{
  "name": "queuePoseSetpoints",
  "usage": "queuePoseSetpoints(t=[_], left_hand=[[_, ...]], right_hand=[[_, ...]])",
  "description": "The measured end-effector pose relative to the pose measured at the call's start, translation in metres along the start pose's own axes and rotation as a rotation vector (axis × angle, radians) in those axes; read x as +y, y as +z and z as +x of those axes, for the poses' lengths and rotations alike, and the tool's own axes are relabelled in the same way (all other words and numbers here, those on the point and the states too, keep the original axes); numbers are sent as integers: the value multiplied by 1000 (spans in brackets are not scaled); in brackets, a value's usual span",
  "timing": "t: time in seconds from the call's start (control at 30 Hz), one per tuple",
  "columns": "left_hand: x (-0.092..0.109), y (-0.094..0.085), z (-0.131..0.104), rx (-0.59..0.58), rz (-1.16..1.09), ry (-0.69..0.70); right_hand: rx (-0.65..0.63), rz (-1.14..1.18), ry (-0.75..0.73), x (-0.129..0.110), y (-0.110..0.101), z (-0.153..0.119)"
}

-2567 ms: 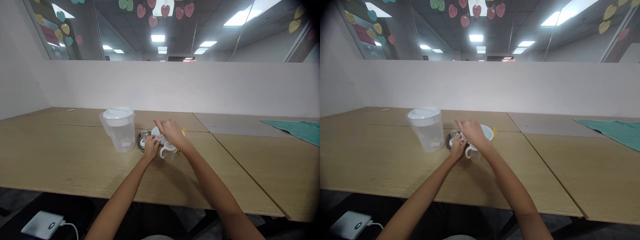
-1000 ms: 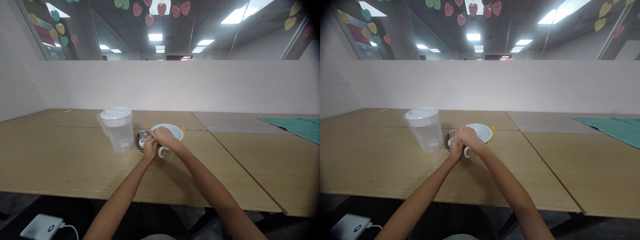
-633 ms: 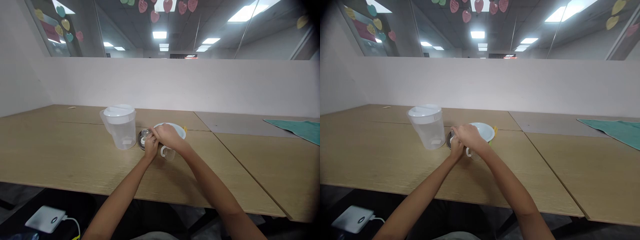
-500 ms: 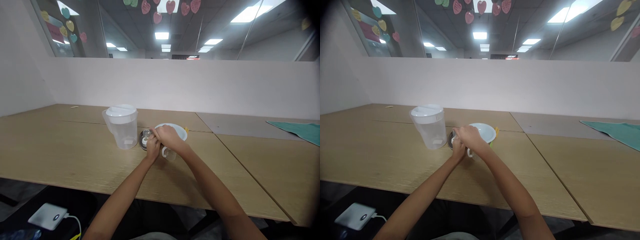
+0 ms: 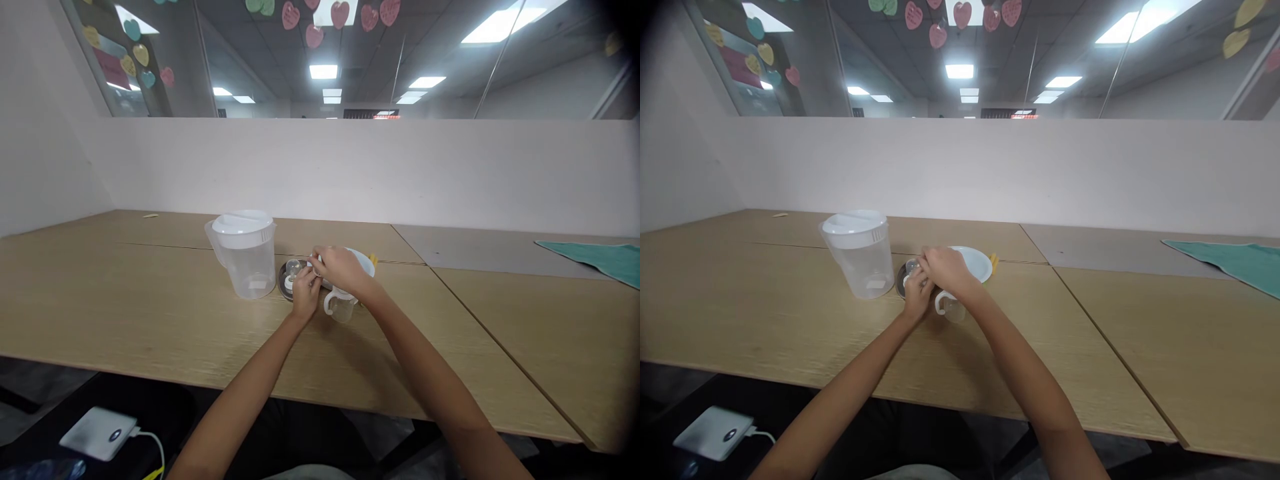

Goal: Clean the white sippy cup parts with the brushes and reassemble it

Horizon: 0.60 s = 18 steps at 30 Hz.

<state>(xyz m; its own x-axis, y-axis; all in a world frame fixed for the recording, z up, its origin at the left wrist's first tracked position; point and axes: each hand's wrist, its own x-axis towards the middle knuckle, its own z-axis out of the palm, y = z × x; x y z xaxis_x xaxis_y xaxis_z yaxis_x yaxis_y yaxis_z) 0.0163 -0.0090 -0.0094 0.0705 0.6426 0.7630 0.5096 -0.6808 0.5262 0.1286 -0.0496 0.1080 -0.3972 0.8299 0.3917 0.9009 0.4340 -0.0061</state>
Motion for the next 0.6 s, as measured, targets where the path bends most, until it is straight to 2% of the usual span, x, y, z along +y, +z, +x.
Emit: queuePoseSetpoints(t=[0.27, 0.47, 0.6], left_hand=[[0, -1, 1, 6, -26, -19], [-2, -3, 2, 1, -8, -12], [-2, -4, 2, -12, 33, 10]], right_hand=[[-14, -15, 38, 9, 0, 2], [28, 163, 26, 9, -1, 2], [57, 275, 13, 0, -17, -3]])
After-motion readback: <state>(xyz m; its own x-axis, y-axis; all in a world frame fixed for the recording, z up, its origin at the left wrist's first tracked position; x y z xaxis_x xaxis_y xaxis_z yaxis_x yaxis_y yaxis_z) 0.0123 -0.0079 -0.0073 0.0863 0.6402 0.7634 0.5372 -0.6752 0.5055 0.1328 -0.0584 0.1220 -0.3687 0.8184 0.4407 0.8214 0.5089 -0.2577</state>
